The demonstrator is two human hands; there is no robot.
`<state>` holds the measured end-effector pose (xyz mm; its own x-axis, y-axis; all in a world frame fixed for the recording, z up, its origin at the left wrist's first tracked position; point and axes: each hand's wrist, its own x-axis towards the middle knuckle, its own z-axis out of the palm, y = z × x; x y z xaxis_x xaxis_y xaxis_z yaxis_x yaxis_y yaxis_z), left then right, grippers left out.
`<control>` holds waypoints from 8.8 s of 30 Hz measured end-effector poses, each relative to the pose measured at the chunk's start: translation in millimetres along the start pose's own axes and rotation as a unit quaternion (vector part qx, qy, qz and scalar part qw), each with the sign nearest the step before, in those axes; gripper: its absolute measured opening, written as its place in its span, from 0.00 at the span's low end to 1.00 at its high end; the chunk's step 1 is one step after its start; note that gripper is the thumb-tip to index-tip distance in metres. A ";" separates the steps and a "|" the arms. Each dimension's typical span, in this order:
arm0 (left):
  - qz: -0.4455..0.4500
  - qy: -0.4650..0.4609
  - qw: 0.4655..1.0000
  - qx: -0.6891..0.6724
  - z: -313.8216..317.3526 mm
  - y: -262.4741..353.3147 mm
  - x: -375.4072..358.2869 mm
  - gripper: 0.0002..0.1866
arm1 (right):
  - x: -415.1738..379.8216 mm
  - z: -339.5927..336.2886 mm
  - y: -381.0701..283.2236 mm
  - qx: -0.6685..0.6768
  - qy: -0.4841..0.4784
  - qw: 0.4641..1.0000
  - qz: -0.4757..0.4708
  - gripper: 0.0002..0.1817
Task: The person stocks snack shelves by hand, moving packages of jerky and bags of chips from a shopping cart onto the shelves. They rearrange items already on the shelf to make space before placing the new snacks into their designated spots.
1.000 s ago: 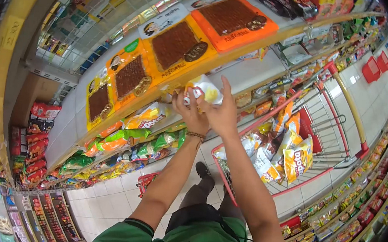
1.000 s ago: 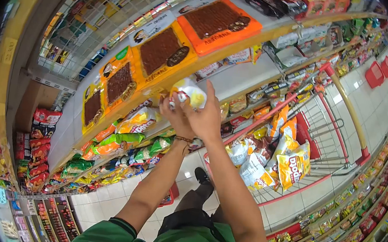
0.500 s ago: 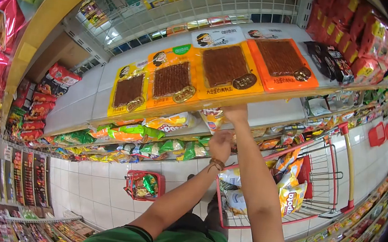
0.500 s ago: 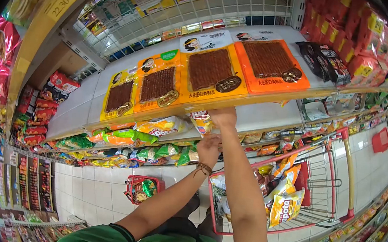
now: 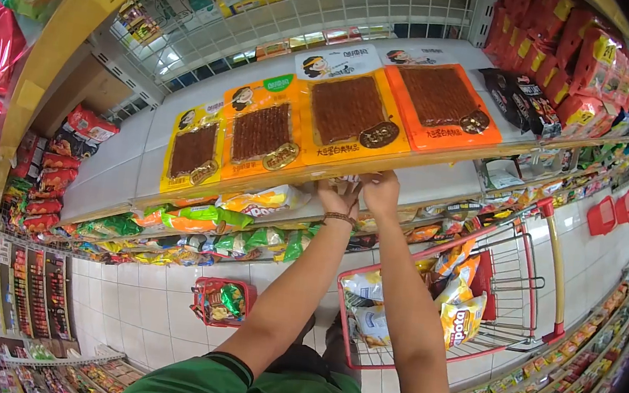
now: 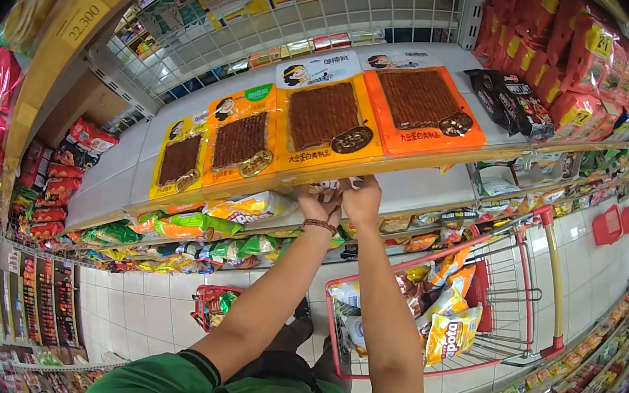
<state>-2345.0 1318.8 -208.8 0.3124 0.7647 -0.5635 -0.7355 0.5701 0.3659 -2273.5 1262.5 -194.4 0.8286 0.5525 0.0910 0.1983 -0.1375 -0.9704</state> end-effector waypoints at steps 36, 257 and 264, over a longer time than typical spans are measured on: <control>0.028 -0.021 0.996 0.078 19.6 -9.3 42.4 0.33 | -288.0 -174.8 115.9 -0.440 -0.007 0.895 0.075 0.39; 0.371 -0.243 0.207 0.872 -48.0 60.4 -0.6 0.09 | -163.5 9.9 71.3 0.760 -0.038 0.586 0.277 0.38; 0.256 -0.344 0.379 0.820 -29.8 99.3 -9.5 0.11 | -158.6 20.5 19.1 0.780 0.036 0.551 0.293 0.39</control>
<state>-2438.9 1359.3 -189.2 0.8790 0.4766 0.0120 0.3813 -0.7178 0.5826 -2411.8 1189.1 -232.0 0.5404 0.7473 -0.3866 -0.7599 0.6308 0.1570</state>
